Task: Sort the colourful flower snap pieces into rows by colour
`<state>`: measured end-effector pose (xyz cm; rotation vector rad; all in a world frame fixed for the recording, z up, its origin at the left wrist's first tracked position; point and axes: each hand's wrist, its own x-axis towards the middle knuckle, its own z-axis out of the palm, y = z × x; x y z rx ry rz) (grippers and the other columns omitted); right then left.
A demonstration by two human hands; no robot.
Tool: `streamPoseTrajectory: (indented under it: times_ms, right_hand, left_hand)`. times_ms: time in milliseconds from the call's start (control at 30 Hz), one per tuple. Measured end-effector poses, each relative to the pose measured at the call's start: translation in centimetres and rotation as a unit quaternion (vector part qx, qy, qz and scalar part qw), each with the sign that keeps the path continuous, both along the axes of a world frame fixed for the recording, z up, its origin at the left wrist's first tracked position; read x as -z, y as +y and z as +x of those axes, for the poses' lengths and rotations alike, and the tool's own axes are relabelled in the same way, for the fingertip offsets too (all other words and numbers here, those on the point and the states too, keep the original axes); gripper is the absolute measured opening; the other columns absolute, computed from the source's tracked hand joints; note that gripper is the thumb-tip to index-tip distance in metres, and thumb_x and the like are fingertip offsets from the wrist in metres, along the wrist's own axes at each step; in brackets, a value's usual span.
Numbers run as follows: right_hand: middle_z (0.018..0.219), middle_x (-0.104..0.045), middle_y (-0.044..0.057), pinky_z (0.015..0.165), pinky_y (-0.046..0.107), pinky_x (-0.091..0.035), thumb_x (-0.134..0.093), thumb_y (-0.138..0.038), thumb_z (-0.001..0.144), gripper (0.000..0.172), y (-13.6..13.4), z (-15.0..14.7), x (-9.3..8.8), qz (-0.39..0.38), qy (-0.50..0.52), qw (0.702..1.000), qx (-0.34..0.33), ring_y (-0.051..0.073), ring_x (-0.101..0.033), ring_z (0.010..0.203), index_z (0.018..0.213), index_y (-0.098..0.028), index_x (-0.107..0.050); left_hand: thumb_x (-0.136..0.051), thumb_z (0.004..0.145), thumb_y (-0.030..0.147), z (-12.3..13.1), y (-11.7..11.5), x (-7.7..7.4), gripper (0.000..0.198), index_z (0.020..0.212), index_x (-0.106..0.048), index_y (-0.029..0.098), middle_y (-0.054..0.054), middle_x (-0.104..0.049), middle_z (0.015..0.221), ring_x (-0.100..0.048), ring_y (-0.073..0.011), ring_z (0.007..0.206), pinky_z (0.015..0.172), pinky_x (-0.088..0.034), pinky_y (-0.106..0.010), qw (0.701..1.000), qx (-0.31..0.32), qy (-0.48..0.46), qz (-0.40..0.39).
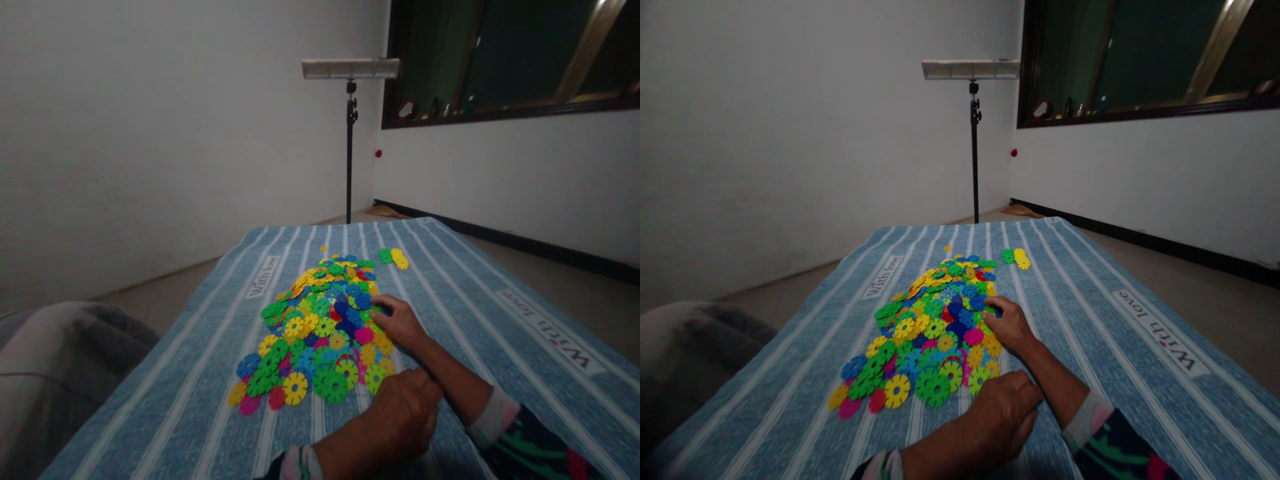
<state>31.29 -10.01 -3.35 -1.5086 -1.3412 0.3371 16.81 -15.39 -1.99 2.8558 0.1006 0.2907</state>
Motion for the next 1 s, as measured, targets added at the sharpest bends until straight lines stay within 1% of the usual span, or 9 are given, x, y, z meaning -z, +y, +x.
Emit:
streamPoseTrajectory:
  times_ms: [233, 467, 600, 800, 1000]
  right_hand:
    - [0.094, -0.074, 0.007, 0.087, 0.038, -0.051, -0.061, -0.029, 0.072, 0.023, -0.4, 0.4, -0.2, 0.014, -0.017, 0.999, 0.032, 0.024, -0.067, 0.091, 0.089, -0.019, -0.073]
    - [0.09, -0.073, 0.007, 0.084, 0.038, -0.053, -0.06, -0.028, 0.073, 0.021, -0.9, 0.6, 0.0, 0.032, -0.033, 0.998, 0.038, 0.023, -0.068, 0.086, 0.087, -0.019, -0.073]
    - [0.092, -0.072, 0.008, 0.085, 0.038, -0.053, -0.062, -0.027, 0.074, 0.019, -1.2, 0.5, -0.2, 0.055, -0.051, 0.997, 0.016, 0.022, -0.067, 0.088, 0.087, -0.018, -0.072]
    - [0.094, -0.072, 0.007, 0.089, 0.038, -0.052, -0.064, -0.023, 0.075, 0.014, -1.4, 0.1, -0.8, 0.094, -0.091, 0.99, -0.043, 0.023, -0.066, 0.095, 0.086, -0.021, -0.072]
    - [0.091, -0.073, 0.008, 0.088, 0.041, -0.052, -0.066, -0.02, 0.074, 0.011, -1.7, -0.1, -1.0, 0.116, -0.131, 0.982, -0.075, 0.025, -0.066, 0.094, 0.083, -0.021, -0.072]
  left_hand:
    - [-0.049, 0.085, 0.021, -0.2, 0.2, -0.5, 0.006, 0.089, -0.052, 0.017, -0.004, -0.059, 0.085, -0.056, -0.0167, 0.075, 0.062, -0.046, -0.026, 1.0, -0.012, 0.007, 0.017]
    - [-0.047, 0.086, 0.021, -0.4, 0.4, -0.7, 0.008, 0.091, -0.053, 0.017, -0.005, -0.06, 0.086, -0.057, -0.0172, 0.077, 0.063, -0.046, -0.026, 1.0, -0.019, 0.002, 0.024]
    - [-0.046, 0.087, 0.021, -0.4, 0.4, -0.6, 0.008, 0.09, -0.052, 0.017, -0.005, -0.059, 0.085, -0.057, -0.0173, 0.076, 0.062, -0.046, -0.026, 0.999, -0.017, 0.001, 0.033]
    - [-0.047, 0.087, 0.022, -0.4, 0.3, -0.4, 0.007, 0.089, -0.052, 0.017, -0.005, -0.06, 0.085, -0.057, -0.0175, 0.076, 0.064, -0.047, -0.028, 0.998, -0.01, -0.02, 0.062]
    - [-0.047, 0.087, 0.021, -0.3, 0.2, 0.0, 0.008, 0.083, -0.052, 0.017, -0.004, -0.058, 0.081, -0.054, -0.0161, 0.07, 0.058, -0.046, -0.026, 0.995, 0.0, -0.036, 0.09]
